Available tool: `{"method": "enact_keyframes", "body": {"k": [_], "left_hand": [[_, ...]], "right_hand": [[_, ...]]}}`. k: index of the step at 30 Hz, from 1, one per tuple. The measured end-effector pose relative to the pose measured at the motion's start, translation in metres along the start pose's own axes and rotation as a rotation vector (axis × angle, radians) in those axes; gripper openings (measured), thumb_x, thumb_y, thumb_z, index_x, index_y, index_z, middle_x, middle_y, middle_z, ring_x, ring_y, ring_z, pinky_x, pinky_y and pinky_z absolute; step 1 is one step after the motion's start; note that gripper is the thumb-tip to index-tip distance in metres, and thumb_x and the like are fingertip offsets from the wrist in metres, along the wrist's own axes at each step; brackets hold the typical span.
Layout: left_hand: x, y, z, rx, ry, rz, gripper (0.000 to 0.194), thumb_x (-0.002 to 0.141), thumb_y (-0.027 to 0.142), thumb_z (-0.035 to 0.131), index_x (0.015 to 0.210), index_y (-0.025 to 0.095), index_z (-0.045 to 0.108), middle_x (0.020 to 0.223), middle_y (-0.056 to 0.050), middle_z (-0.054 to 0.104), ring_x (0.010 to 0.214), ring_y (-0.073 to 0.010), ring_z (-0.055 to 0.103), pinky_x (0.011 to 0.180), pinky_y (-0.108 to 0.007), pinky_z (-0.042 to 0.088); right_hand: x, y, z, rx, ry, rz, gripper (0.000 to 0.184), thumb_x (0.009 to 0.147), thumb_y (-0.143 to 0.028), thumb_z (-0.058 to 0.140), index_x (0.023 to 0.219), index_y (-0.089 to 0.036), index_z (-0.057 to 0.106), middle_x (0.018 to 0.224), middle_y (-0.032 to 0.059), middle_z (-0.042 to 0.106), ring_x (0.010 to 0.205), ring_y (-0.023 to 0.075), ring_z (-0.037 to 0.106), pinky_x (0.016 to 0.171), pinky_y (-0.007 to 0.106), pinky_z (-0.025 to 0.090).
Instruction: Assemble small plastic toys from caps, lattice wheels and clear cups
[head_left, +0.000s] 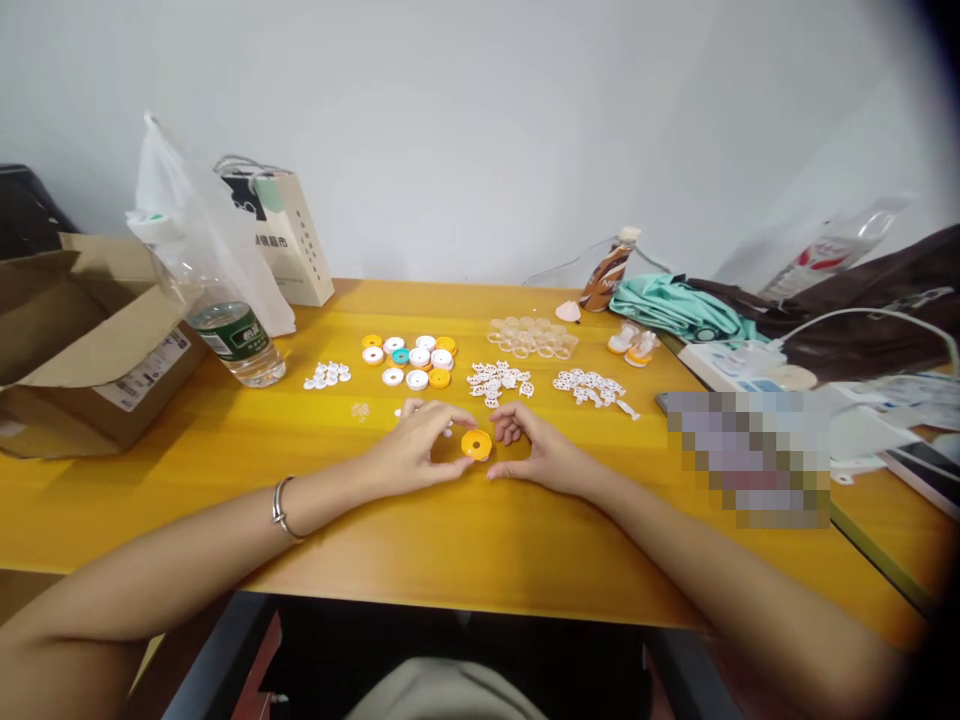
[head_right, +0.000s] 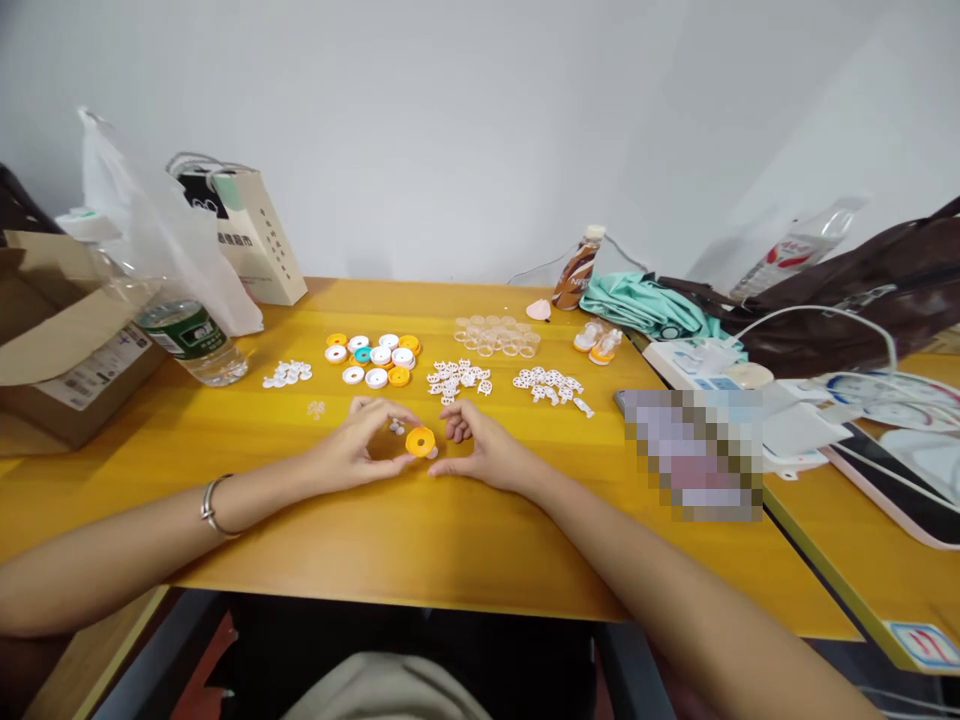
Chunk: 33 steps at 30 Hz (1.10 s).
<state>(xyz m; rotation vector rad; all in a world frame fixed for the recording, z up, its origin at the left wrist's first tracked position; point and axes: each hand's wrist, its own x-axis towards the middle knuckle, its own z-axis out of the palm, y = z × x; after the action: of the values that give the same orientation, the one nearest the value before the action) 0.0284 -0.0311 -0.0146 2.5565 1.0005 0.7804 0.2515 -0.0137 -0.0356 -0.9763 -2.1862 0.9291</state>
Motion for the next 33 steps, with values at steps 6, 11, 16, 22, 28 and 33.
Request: {"method": "enact_keyframes", "body": {"k": [6, 11, 16, 22, 28, 33], "left_hand": [[0.003, 0.004, 0.005, 0.068, -0.056, -0.011, 0.034, 0.081, 0.038, 0.053, 0.110, 0.022, 0.046, 0.106, -0.005, 0.060, 0.094, -0.0200, 0.052, 0.083, -0.035, 0.028], [0.003, 0.004, 0.008, 0.093, -0.095, -0.003, 0.039, 0.082, 0.042, 0.052, 0.115, 0.023, 0.044, 0.113, -0.007, 0.058, 0.098, -0.0224, 0.052, 0.084, -0.037, 0.029], [0.006, -0.002, -0.010, 0.076, 0.015, 0.009, 0.038, 0.083, 0.041, 0.052, 0.114, 0.022, 0.047, 0.111, -0.007, 0.059, 0.102, -0.0205, 0.051, 0.088, -0.037, 0.032], [0.000, -0.050, -0.090, 0.022, -0.018, -0.156, 0.023, 0.083, 0.037, 0.051, 0.091, 0.019, 0.060, 0.090, -0.003, 0.064, 0.082, -0.0141, 0.057, 0.074, -0.025, 0.042], [-0.022, -0.099, -0.122, 0.100, -0.463, -0.363, 0.020, 0.077, 0.035, 0.053, 0.087, 0.021, 0.063, 0.086, 0.000, 0.067, 0.074, -0.0123, 0.058, 0.066, -0.021, 0.041], [-0.019, -0.098, -0.110, 0.134, -0.442, -0.366, 0.022, 0.077, 0.035, 0.051, 0.087, 0.020, 0.063, 0.085, 0.000, 0.067, 0.073, -0.0123, 0.059, 0.065, -0.020, 0.042]], "right_hand": [[-0.002, -0.004, -0.001, -0.039, -0.045, -0.047, 0.046, 0.067, -0.044, 0.069, 0.101, -0.021, 0.048, 0.092, 0.0037, 0.053, 0.083, 0.0166, 0.050, 0.076, 0.032, 0.045], [-0.001, -0.006, -0.002, -0.086, -0.044, -0.064, 0.036, 0.073, -0.041, 0.064, 0.099, -0.021, 0.051, 0.090, 0.0037, 0.053, 0.083, 0.0168, 0.050, 0.075, 0.032, 0.045], [-0.001, -0.008, -0.003, -0.102, -0.059, -0.073, 0.033, 0.073, -0.040, 0.064, 0.098, -0.021, 0.053, 0.090, 0.0038, 0.054, 0.083, 0.0168, 0.050, 0.076, 0.032, 0.045], [-0.002, -0.010, -0.003, -0.145, -0.061, -0.100, 0.028, 0.074, -0.034, 0.064, 0.098, -0.022, 0.056, 0.092, 0.0039, 0.053, 0.086, 0.0165, 0.052, 0.078, 0.031, 0.044], [-0.002, -0.008, 0.001, -0.158, -0.039, -0.069, 0.025, 0.076, -0.034, 0.061, 0.098, -0.022, 0.056, 0.091, 0.0038, 0.053, 0.085, 0.0162, 0.052, 0.077, 0.031, 0.046], [-0.004, -0.011, -0.006, -0.170, 0.130, -0.109, 0.033, 0.076, -0.034, 0.062, 0.106, -0.023, 0.053, 0.093, 0.0047, 0.055, 0.084, 0.0172, 0.053, 0.077, 0.033, 0.048]]}}
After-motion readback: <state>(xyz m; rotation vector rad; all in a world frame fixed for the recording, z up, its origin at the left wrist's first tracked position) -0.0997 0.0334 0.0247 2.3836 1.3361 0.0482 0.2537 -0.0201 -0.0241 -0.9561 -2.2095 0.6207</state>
